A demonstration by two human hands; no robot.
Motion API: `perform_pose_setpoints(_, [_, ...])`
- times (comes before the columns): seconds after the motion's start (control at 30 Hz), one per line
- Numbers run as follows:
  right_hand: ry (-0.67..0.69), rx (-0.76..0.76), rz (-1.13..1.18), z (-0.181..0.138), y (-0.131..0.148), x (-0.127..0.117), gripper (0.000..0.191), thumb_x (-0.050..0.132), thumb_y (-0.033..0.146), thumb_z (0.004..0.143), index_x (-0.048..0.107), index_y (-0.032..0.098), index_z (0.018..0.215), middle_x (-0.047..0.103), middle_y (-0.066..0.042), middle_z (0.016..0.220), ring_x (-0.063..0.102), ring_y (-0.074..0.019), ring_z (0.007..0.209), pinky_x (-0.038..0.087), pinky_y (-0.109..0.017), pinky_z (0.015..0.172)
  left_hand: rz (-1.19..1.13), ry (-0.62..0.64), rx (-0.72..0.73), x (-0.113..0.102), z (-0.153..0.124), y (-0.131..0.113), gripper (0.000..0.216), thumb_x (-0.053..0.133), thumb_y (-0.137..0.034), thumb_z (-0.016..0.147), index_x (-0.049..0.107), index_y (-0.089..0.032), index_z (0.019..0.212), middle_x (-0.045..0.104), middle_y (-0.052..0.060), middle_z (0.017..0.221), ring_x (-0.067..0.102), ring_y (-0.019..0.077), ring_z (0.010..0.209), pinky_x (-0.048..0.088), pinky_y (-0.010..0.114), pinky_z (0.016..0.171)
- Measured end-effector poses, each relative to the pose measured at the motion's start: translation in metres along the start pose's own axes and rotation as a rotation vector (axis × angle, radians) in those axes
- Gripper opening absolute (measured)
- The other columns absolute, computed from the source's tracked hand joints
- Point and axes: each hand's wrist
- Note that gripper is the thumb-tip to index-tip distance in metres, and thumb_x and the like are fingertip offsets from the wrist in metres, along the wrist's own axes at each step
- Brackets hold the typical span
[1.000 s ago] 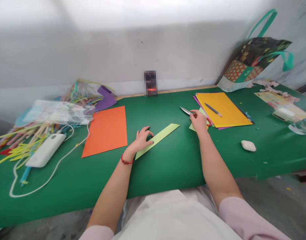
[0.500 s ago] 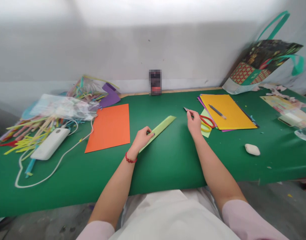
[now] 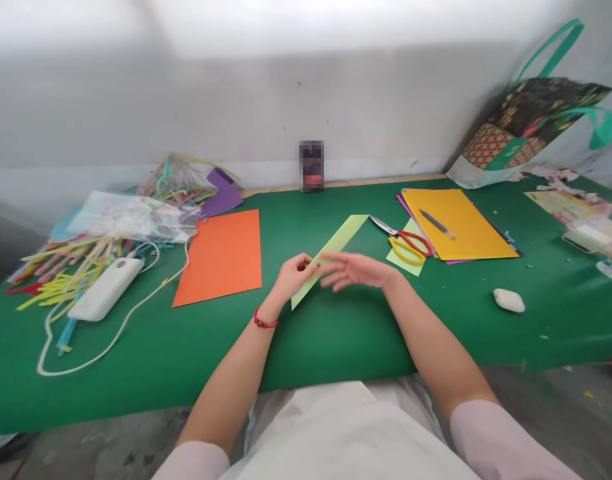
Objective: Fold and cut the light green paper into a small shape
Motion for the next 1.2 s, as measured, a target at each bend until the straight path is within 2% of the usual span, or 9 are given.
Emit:
perform_pose_setpoints(0.1, [-0.821,-0.476,0.181,0.001,0.002,-0.034,0.035,0.051,0.038,0.085,0.053,0.037,0.119,0.061,0.001,0.127,0.056,-0.0162,0.118,0.051,-0.035,0.092,0.018,-0.026,0.008,0.000,-0.001,-0.001,0.021,0.056,-0.036,0.075,0.049,-0.020,0.064,0.045,-0.005,0.056,0.041,0.0109,0.055,0.030,0.024,0.053])
perform_pose_setpoints(0.17, [-1.035,-0.583,0.219,-0.005,0.006,-0.047,0.037,0.052,0.033,0.083,0.053,0.038,0.119,0.056,0.004,0.132,0.050,-0.0136,0.125,0.048,-0.032,0.097,0.003,-0.053,0.008,-0.001,-0.001,-0.001,0.022,0.055,-0.038,0.076,0.049,-0.020,0.065,0.047,-0.005,0.058,0.041,0.0114,0.056,0.031,0.024,0.054])
perform_pose_setpoints(0.43, [-0.188,-0.151,-0.054,-0.024,0.009,-0.013,0.044,0.066,0.049,0.072,0.067,0.020,0.104,0.070,-0.012,0.108,0.065,-0.0280,0.102,0.054,-0.040,0.079,-0.012,-0.001,0.015,0.002,-0.002,-0.002,0.023,0.054,-0.042,0.078,0.054,-0.020,0.072,0.050,-0.004,0.061,0.045,0.0125,0.058,0.032,0.024,0.055])
perform_pose_setpoints(0.47, [-0.217,-0.136,-0.090,-0.021,0.008,-0.014,0.043,0.069,0.048,0.071,0.068,0.019,0.102,0.070,-0.012,0.106,0.065,-0.0280,0.102,0.054,-0.041,0.080,-0.013,0.023,0.014,0.003,-0.003,-0.002,0.023,0.053,-0.043,0.078,0.055,-0.020,0.074,0.051,-0.004,0.062,0.045,0.0125,0.057,0.032,0.024,0.055])
perform_pose_setpoints(0.6, [-0.879,-0.341,-0.137,-0.009,0.005,-0.025,0.032,0.076,0.047,0.064,0.067,0.019,0.077,0.072,-0.006,0.087,0.066,-0.0189,0.091,0.053,-0.028,0.076,-0.005,0.067,0.022,0.002,-0.005,-0.006,0.023,0.053,-0.041,0.079,0.057,-0.020,0.076,0.052,-0.004,0.061,0.045,0.0126,0.057,0.033,0.024,0.055])
perform_pose_setpoints(0.8, [-0.571,-0.241,-0.112,-0.006,0.006,-0.021,0.042,0.078,0.054,0.056,0.062,0.015,0.059,0.064,-0.004,0.054,0.059,-0.0132,0.047,0.045,-0.023,0.042,-0.127,0.200,-0.009,0.004,-0.008,-0.009,0.030,0.057,-0.048,0.078,0.062,-0.019,0.072,0.056,-0.002,0.061,0.049,0.0134,0.057,0.035,0.025,0.053])
perform_pose_setpoints(1.0, [-0.729,-0.483,0.200,-0.020,0.013,-0.035,0.039,0.069,0.043,0.074,0.049,0.021,0.049,0.048,0.006,0.037,0.045,-0.0060,0.034,0.040,-0.018,0.037,-0.852,0.181,-0.149,-0.002,0.000,-0.003,0.069,0.018,-0.064,0.091,0.068,-0.017,0.088,0.058,0.002,0.052,0.056,0.0150,0.049,0.044,0.027,0.054])
perform_pose_setpoints(1.1, [-0.762,-0.469,0.225,-0.022,0.015,-0.038,0.037,0.069,0.042,0.075,0.050,0.021,0.051,0.049,0.006,0.038,0.047,-0.0064,0.035,0.041,-0.017,0.038,-1.208,0.119,-0.198,-0.006,0.002,-0.004,0.067,0.013,-0.057,0.094,0.061,-0.016,0.117,0.071,0.011,0.093,0.067,0.0200,0.086,0.050,0.031,0.075])
perform_pose_setpoints(1.2, [-0.800,-0.337,0.149,-0.016,0.013,-0.032,0.031,0.078,0.038,0.066,0.055,0.020,0.055,0.060,0.002,0.045,0.056,-0.0096,0.042,0.044,-0.019,0.040,-1.427,0.177,-0.305,-0.007,0.000,-0.006,0.068,0.016,-0.059,0.093,0.039,-0.017,0.140,0.057,0.015,0.131,0.057,0.0272,0.116,0.046,0.040,0.092])
Point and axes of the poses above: each hand's wrist, its own z-axis towards the middle knuckle, its own x-axis out of the palm, y = z × x
